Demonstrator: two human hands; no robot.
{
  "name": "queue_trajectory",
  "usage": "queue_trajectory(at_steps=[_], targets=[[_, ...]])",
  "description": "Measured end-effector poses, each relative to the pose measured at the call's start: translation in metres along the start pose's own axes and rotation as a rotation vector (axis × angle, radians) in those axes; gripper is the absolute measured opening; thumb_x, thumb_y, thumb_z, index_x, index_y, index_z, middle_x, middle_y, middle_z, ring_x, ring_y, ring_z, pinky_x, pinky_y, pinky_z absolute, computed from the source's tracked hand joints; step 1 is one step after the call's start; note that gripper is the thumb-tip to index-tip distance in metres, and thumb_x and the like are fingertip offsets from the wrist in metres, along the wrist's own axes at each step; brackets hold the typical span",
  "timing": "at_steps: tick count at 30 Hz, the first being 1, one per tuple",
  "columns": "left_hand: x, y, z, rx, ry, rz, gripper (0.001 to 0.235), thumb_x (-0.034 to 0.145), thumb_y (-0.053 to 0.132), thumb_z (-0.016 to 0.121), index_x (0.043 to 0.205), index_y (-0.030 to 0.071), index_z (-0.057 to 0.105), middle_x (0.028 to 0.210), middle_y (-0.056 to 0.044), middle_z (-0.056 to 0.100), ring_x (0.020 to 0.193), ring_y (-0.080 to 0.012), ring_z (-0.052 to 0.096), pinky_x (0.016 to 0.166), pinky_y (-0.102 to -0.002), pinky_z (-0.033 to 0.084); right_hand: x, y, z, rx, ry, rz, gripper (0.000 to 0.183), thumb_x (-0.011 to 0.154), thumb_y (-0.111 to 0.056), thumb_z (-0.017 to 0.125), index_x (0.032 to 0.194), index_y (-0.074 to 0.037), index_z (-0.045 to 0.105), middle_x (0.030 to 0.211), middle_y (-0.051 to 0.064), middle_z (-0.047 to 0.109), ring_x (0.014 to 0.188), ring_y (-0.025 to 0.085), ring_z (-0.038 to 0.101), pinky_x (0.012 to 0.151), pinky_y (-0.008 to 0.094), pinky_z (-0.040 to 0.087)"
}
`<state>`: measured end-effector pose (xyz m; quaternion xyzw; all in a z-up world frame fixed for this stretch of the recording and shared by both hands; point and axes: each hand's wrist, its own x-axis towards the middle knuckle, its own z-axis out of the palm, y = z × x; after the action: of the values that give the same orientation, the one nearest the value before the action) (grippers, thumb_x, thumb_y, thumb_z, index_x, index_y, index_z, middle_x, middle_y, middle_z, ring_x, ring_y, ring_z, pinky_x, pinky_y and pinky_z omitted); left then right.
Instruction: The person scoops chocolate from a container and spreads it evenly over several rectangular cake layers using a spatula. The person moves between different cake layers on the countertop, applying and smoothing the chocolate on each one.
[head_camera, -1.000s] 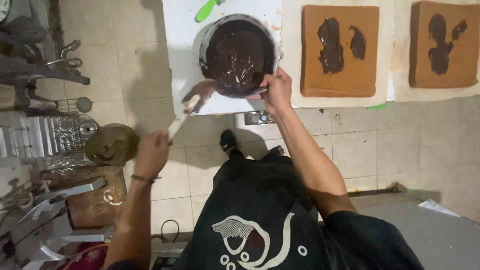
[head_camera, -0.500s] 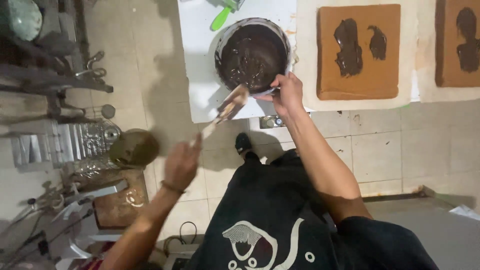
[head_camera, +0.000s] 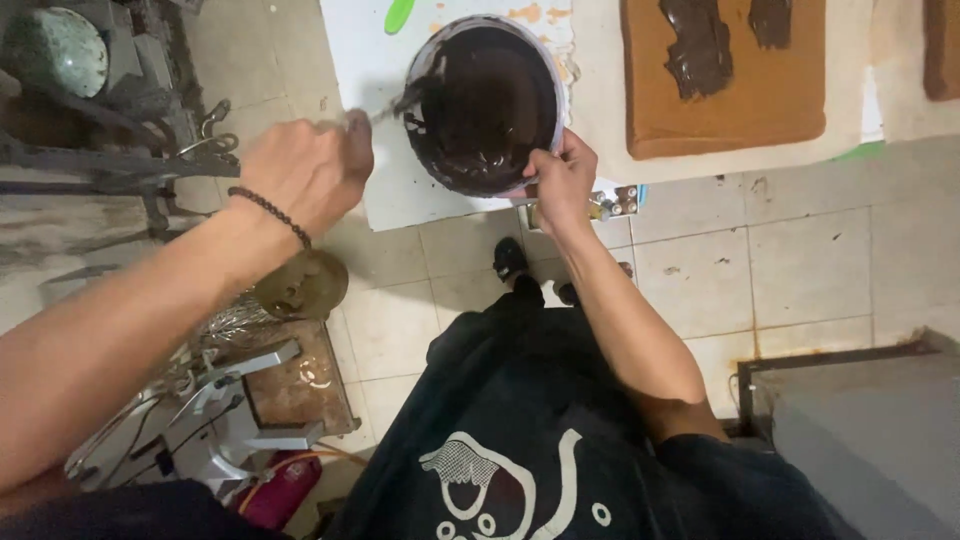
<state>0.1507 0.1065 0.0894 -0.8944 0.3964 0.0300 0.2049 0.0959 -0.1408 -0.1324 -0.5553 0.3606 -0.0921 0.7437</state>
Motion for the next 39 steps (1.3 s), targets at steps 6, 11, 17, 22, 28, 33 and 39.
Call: queue_trajectory(at_steps=[6,11,17,22,28,33,39], targets=[[0.012,0.014,0.005,-0.330,-0.417,-0.222,0.028,0.094,0.013,0.053,0.085,0.001,0.076,0.064,-0.020,0.069,0.064,-0.0362,0.075,0.053,-0.044,0.061,-0.036,-0.041,0.015,0.092,0.003,0.030,0.017,0.058,0.011,0.056,0.065,-0.005,0.053,0.060,0.007,0.047,0.050,0.022,0.053,0.034,0.032,0.052],[0.011,0.009,0.015,-0.536,-0.540,-0.324,0.027,0.090,0.014,0.059,0.085,-0.005,0.077,0.065,-0.025,0.070,0.066,-0.0405,0.075,0.054,-0.046,0.059,-0.009,0.008,0.010,0.015,-0.066,0.009,0.020,0.059,0.009,0.057,0.063,-0.009,0.049,0.062,0.005,0.052,0.053,0.020,0.055,0.039,0.030,0.050],[-0.004,0.014,0.024,-1.131,-0.596,-0.616,0.031,0.095,0.015,0.055,0.104,-0.006,0.076,0.066,-0.017,0.062,0.057,-0.0296,0.056,0.048,-0.037,0.044,0.007,0.049,0.011,0.101,-0.150,0.113,0.016,0.062,0.003,0.061,0.068,-0.008,0.050,0.066,0.008,0.056,0.061,0.023,0.057,0.046,0.038,0.051],[-0.012,0.014,-0.008,-1.839,-0.348,-1.059,0.028,0.092,0.012,0.062,0.110,-0.010,0.065,0.054,0.005,0.036,0.037,-0.0030,0.035,0.035,-0.015,0.029,-0.017,0.021,0.013,0.183,-0.248,0.255,0.021,0.069,-0.004,0.063,0.090,-0.003,0.066,0.087,0.016,0.065,0.090,0.041,0.068,0.065,0.064,0.064],[-0.017,0.033,0.081,-1.071,0.115,-0.432,0.020,0.107,0.012,0.057,0.106,0.002,0.074,0.083,-0.026,0.070,0.077,-0.0494,0.067,0.065,-0.052,0.051,-0.016,0.037,0.007,0.148,-0.150,0.290,0.037,0.066,-0.004,0.062,0.103,-0.003,0.070,0.098,0.014,0.070,0.093,0.032,0.065,0.070,0.057,0.065],[-0.024,0.071,0.070,-0.157,0.269,-0.107,0.024,0.100,0.010,0.053,0.119,0.008,0.067,0.072,-0.004,0.054,0.053,-0.0167,0.056,0.046,-0.029,0.044,-0.025,-0.009,0.000,0.171,-0.217,0.432,0.024,0.075,-0.006,0.066,0.098,0.000,0.062,0.083,0.005,0.041,0.082,0.026,0.050,0.072,0.060,0.067],[-0.039,0.089,0.073,-0.090,0.379,-0.198,0.025,0.102,0.012,0.051,0.118,0.009,0.069,0.071,0.000,0.047,0.051,-0.0127,0.049,0.042,-0.025,0.041,-0.024,-0.005,-0.012,0.088,-0.290,0.516,0.037,0.083,-0.008,0.062,0.114,0.012,0.058,0.090,0.005,0.033,0.080,0.023,0.048,0.066,0.059,0.068]])
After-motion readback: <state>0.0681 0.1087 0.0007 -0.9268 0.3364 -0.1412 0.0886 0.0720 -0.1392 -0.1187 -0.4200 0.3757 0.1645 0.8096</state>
